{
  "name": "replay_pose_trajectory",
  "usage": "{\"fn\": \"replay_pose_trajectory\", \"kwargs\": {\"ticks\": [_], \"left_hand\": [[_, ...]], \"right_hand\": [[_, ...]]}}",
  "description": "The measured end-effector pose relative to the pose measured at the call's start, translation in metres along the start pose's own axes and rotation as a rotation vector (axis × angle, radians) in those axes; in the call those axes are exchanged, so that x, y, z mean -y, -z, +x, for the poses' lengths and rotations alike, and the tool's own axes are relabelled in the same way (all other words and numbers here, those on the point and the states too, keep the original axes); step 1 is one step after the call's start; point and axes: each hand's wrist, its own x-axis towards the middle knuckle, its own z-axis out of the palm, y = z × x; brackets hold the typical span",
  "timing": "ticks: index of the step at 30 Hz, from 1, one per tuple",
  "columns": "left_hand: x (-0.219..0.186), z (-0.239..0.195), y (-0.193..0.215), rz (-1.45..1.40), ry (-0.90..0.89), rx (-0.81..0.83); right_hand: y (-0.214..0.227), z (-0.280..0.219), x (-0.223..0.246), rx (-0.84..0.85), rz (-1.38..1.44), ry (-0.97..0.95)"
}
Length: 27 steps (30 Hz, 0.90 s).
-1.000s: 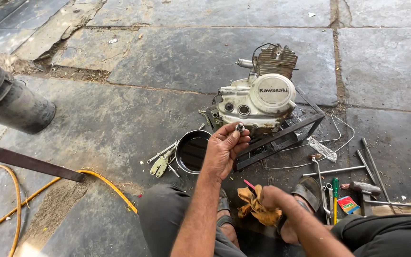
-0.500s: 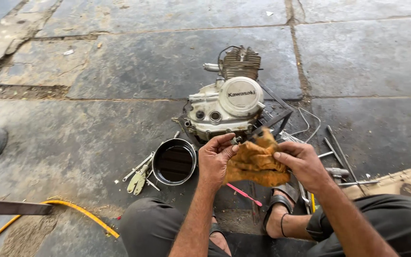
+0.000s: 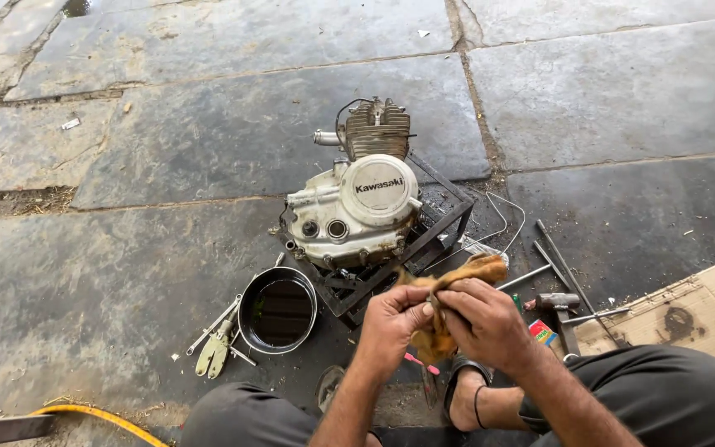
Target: The person sits on the floor working on a Kawasaki motorcycle engine mounted on a small stand. They loosen fasteners with a T-handle wrench and a spanner, drain fluid into a pan, then clean a spark plug by wiping it with a cloth and reinstalling it into the engine.
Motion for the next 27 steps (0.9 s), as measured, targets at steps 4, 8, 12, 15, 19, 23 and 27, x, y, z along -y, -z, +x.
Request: {"fn": "replay_pose_trajectory", "kwargs": {"ticks": [4,8,12,15,19,23,27], "left_hand": [[0.010,-0.001,-0.005,-0.042,0.032,0.014],[0.006,-0.011,-0.022,0.199,-0.069,-0.065],[0.004,-0.014,-0.031,0.425,-0.340,-0.134],[0.016,-0.004,-0.021,0.095,-0.203,-0.183],[0.000,0.001,-0.002,-0.272,-0.159,-0.175],[0.005,0.005,0.000,-0.251,-0.208,-0.157],[0.015,0.001,-0.004,-0.130,-0.230,-0.143]], "right_hand": [[-0.017,-0.027,-0.023,-0.052,0.115,-0.174],[-0.036,-0.033,-0.036,-0.150,0.580,-0.773],[-0.039,-0.019,-0.027,-0.368,0.773,-1.062],[-0.031,-0.025,-0.046,-0.573,1.045,-0.950],[0.000,-0.048,-0.088,-0.729,1.443,-0.664],[0.006,-0.016,-0.043,-0.633,1.561,-0.601],[-0.017,-0.015,-0.019,-0.365,1.408,-0.709]]}}
